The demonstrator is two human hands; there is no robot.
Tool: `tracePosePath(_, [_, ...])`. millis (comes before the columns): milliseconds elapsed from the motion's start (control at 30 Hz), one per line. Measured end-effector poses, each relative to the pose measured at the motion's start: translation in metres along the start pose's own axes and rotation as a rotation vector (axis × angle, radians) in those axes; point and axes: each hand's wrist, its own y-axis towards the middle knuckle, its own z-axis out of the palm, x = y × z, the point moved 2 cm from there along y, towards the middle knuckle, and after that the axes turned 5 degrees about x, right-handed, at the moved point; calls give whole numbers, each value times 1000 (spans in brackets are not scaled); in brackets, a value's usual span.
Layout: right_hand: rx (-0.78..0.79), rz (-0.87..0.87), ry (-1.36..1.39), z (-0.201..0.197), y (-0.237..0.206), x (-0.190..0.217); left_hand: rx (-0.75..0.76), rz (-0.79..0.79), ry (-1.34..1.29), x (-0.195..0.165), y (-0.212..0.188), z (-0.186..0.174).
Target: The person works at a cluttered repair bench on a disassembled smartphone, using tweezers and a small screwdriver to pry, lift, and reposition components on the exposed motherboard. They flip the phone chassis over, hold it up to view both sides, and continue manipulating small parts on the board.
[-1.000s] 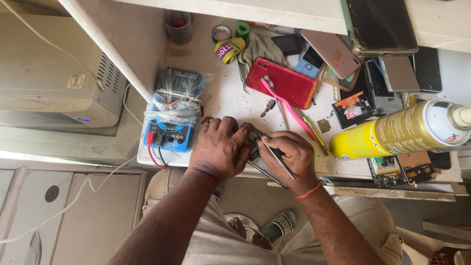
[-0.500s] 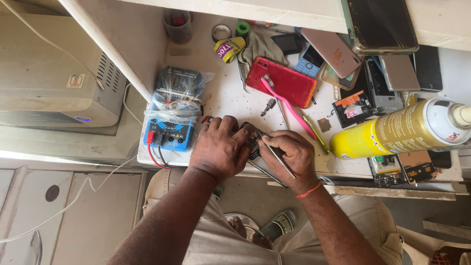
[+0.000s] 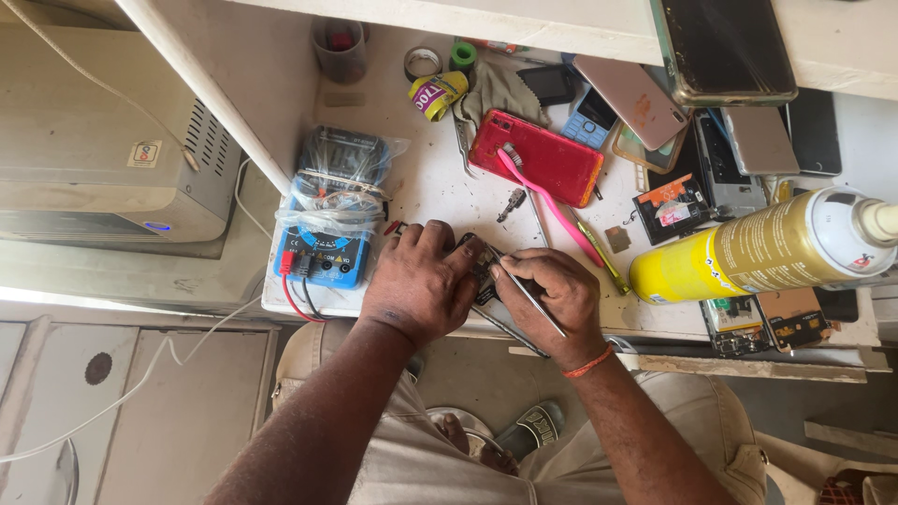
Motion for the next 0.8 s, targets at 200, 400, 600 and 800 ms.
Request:
tracePosePath(200, [17,-7,-38,1,1,1,-4,14,18,1,-1,0])
tracePosePath(400, [18,-12,-55,-2,0,0,-13,-1,-20,-1,0,3])
tracePosePath(600, [18,-13,-56,-3,0,-1,-59,23,-35,-1,-1,4])
tracePosePath(800, [20,-9,-60,-3,0,-1,-48,12,-20,-2,0,5])
